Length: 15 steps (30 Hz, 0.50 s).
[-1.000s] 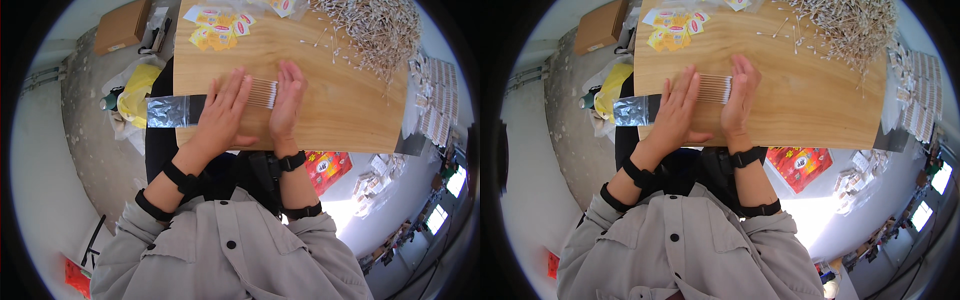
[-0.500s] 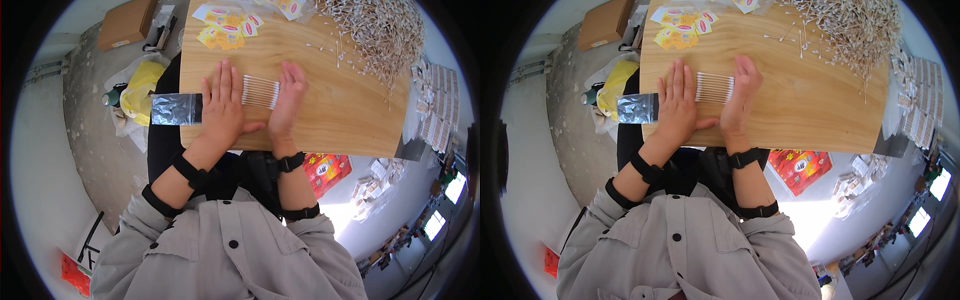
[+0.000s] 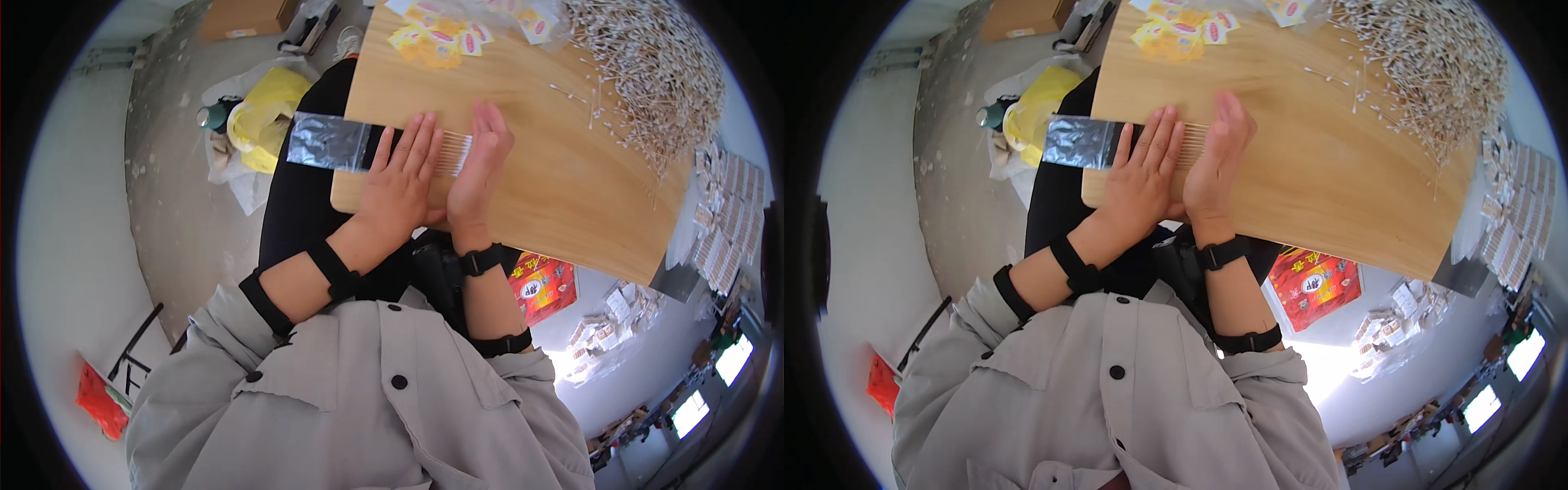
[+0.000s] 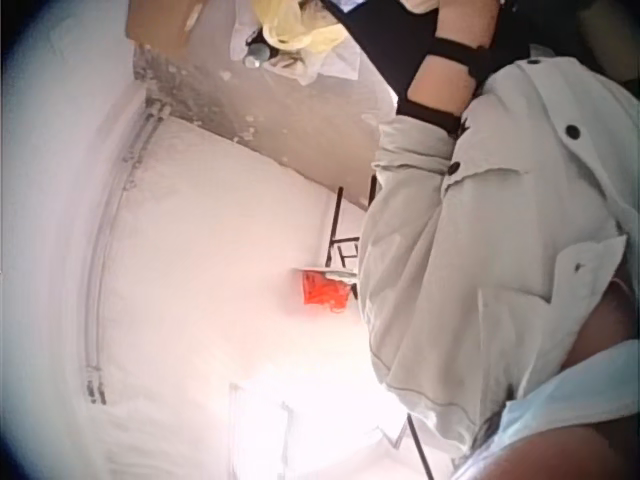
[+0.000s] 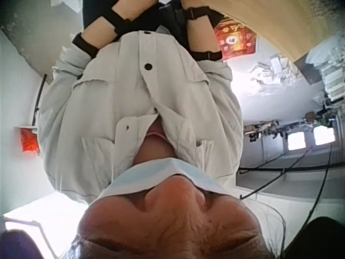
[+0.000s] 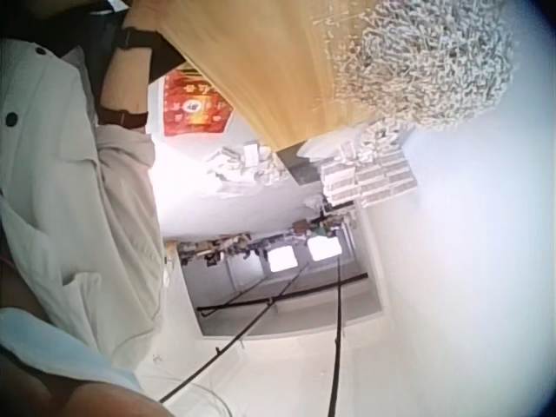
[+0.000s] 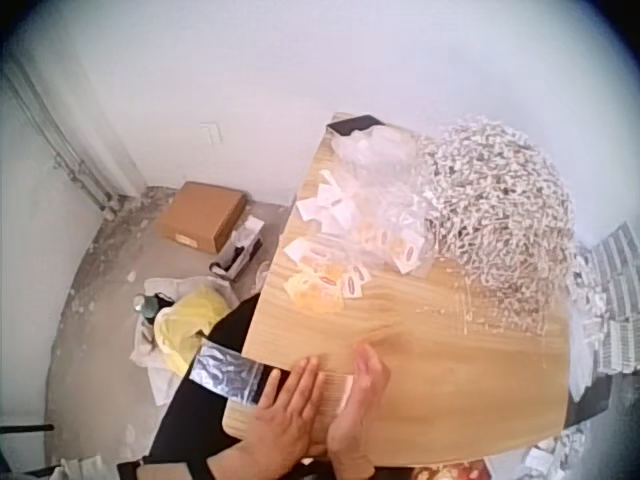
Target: The person arranges loose cotton swabs on a wooden table and places them into small plastic sleeves. They then seal the sleeves and place them into a larger plastic bag. The process is repeated multiple times throughout the video.
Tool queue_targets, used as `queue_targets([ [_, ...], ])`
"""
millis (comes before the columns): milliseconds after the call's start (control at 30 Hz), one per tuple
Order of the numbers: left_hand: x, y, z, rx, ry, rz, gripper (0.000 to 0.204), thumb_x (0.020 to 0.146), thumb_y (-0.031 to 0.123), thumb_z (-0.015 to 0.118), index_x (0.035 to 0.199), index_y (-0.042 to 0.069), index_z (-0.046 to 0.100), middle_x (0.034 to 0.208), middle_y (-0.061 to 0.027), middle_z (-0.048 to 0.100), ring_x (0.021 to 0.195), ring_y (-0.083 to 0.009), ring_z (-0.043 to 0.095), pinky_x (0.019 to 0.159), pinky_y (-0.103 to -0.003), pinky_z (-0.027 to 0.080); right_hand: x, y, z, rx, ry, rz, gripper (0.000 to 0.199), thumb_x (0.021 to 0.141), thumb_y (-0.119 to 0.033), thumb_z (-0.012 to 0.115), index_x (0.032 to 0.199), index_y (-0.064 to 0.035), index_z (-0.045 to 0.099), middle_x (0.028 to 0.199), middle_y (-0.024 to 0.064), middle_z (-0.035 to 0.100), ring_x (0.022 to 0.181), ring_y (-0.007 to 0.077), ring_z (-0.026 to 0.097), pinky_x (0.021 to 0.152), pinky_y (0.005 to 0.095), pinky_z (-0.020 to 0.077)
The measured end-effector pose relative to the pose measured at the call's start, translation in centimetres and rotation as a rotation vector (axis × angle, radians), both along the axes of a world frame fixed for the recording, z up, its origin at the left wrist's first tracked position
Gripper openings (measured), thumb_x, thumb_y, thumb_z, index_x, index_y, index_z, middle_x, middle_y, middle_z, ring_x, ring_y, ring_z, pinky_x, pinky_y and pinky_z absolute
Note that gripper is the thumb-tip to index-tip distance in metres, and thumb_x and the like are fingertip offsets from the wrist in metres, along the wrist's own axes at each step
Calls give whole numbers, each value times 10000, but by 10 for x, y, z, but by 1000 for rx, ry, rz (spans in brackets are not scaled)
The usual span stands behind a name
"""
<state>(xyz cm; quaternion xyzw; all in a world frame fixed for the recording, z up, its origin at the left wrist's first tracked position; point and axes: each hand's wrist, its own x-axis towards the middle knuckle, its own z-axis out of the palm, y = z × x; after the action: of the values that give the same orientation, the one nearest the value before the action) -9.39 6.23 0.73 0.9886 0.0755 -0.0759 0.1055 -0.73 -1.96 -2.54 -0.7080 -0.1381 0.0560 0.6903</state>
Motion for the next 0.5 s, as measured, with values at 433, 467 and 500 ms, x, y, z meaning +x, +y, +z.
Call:
queue_targets([
  [433, -40, 35, -2, 17, -37, 69, 1114, 736, 701, 614, 1519, -4, 253, 1617, -141, 171, 1510, -249, 120, 1198, -519, 67, -14, 21, 10, -478, -273, -150, 441, 905, -57, 520, 1322, 56, 434, 1247, 227, 454, 1198, 383, 429, 1042, 457, 351],
  [467, -40, 34, -3, 11, -48, 65, 1118, 734, 706, 610, 1520, -4, 251, 1617, -141, 170, 1511, -250, 118, 1198, -521, 64, -10, 17, 11, -630, -378, -155, 457, 882, -33, 530, 1320, 54, 435, 1237, 234, 454, 1194, 395, 427, 1041, 463, 351],
  [500, -39, 34, -6, 6, -58, 60, 1122, 733, 710, 607, 1520, -5, 249, 1617, -141, 170, 1511, -252, 115, 1198, -522, 61, -8, 17, 10, -667, -450, -134, 462, 867, -24, 534, 1313, 50, 443, 1232, 231, 455, 1188, 398, 430, 1038, 468, 353],
])
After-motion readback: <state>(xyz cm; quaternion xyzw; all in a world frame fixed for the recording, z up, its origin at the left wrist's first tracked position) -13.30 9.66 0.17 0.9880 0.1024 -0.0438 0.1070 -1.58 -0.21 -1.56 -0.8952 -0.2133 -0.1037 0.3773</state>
